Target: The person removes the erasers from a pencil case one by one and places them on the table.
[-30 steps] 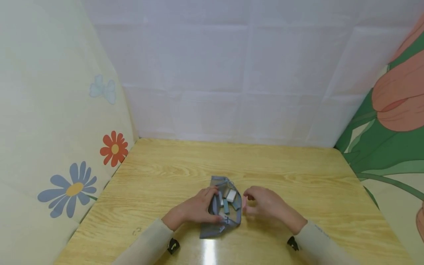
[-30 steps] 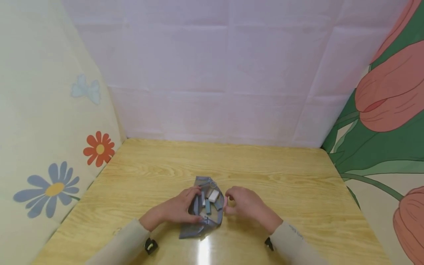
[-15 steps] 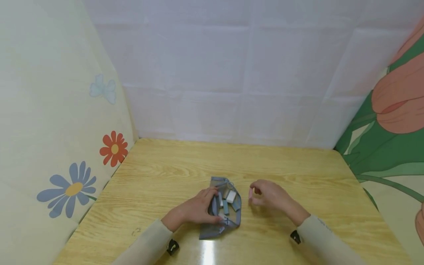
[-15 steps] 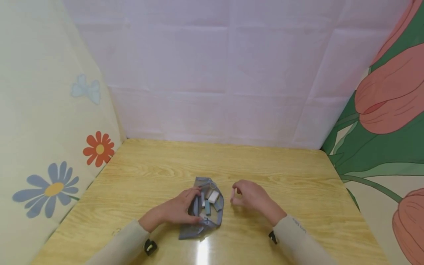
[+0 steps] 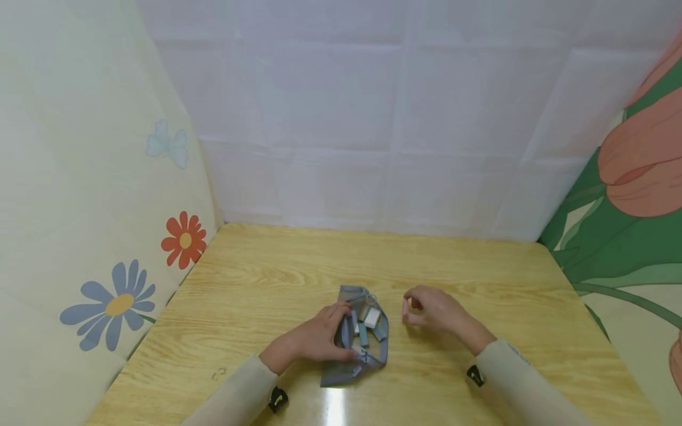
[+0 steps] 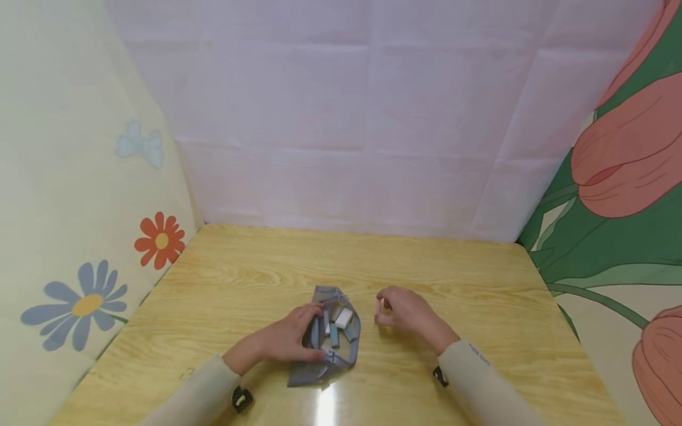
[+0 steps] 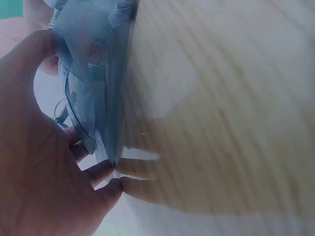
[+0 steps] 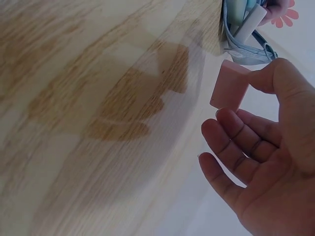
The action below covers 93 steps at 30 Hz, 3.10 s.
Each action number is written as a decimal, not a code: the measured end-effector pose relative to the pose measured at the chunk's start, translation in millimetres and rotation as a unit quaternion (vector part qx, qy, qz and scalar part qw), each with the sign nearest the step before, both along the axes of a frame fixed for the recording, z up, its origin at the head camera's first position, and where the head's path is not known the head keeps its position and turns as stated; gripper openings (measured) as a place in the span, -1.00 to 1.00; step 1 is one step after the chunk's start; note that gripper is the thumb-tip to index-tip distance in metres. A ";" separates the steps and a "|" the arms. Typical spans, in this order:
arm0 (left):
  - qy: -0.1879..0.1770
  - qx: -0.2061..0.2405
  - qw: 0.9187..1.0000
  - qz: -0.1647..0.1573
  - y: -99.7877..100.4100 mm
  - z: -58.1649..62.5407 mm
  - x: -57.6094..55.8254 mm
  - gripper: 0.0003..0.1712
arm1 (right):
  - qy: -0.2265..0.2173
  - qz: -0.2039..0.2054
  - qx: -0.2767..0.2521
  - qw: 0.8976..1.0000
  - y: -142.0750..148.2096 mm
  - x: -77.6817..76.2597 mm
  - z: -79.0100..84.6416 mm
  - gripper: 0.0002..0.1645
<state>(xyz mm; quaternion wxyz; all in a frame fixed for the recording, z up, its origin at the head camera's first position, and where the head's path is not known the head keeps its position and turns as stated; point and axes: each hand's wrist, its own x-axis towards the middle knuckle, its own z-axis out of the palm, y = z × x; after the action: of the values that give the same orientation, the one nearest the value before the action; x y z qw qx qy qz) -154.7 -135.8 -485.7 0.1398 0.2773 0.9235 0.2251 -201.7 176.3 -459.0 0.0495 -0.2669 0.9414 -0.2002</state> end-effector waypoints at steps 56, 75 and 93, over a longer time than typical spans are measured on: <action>-0.006 -0.003 1.000 0.005 0.2 -0.1 1.1 0.03 | 0.045 0.044 0.038 0.997 -18.3 11.8 22.8 -0.54; -0.019 -0.003 1.000 0.010 -1.1 -1.0 -0.3 0.04 | 0.036 0.069 0.025 0.997 -31.1 25.5 19.3 -0.56; -0.014 0.005 1.000 0.012 1.9 2.7 1.3 0.02 | 0.043 0.072 0.026 0.996 -37.7 33.0 4.9 -0.52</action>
<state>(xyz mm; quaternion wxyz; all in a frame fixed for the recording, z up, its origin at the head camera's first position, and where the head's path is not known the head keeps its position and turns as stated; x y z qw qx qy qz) -153.4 -133.8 -483.0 0.1490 0.2636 0.9234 0.2358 -168.8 138.6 -454.1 0.0302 -0.3412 0.9258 -0.1600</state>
